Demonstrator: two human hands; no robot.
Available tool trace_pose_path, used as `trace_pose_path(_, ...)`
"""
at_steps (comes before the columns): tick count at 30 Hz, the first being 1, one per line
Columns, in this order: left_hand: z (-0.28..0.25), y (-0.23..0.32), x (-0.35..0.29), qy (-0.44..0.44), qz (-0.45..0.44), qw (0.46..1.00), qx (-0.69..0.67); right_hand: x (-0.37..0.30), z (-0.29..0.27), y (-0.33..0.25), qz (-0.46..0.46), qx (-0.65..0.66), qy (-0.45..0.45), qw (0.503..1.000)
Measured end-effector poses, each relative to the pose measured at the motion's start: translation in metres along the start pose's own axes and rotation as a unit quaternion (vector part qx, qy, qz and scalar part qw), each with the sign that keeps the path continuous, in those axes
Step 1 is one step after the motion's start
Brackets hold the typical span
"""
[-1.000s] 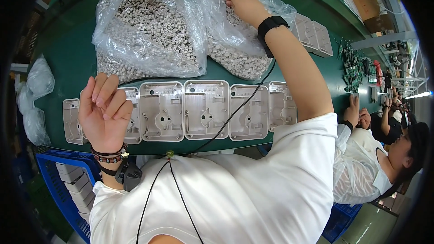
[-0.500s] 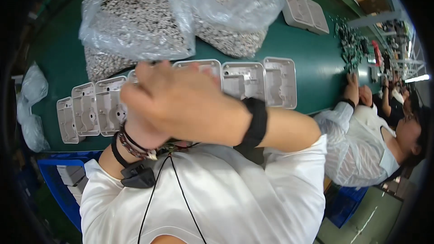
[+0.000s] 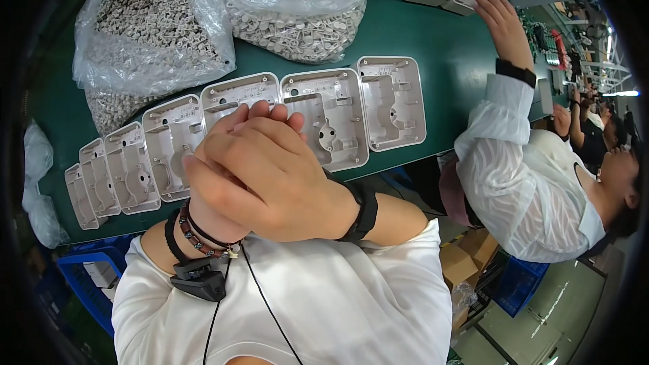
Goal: Assembling small electronic components into plastic housings on a production line.
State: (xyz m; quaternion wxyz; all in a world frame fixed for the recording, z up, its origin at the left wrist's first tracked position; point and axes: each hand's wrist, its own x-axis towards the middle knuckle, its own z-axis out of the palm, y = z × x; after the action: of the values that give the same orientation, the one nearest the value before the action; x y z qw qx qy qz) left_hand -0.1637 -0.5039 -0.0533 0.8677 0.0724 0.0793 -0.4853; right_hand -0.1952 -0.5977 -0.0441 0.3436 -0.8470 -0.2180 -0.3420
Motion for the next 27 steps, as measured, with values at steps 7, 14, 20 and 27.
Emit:
trace_pose_path(7, -0.019, -0.002, 0.009, 0.005, -0.126, 0.930, -0.345, 0.001, 0.003, 0.009, -0.058, -0.064, 0.047, 0.995)
trace_pose_path(14, 0.003, 0.010, 0.015, 0.002, -0.167, 0.978, -0.128, -0.004, -0.050, -0.002, -0.030, 0.012, -0.029, 0.999)
trace_pose_path(20, 0.007, 0.069, -0.024, -0.117, -0.117, 0.929, 0.331, -0.056, -0.133, 0.092, 0.378, -0.340, -0.051, 0.860)
trace_pose_path(27, 0.012, 0.087, -0.032, -0.084, -0.034, 0.743, 0.663, -0.105, -0.135, 0.127, 0.574, -0.009, 0.007, 0.819)
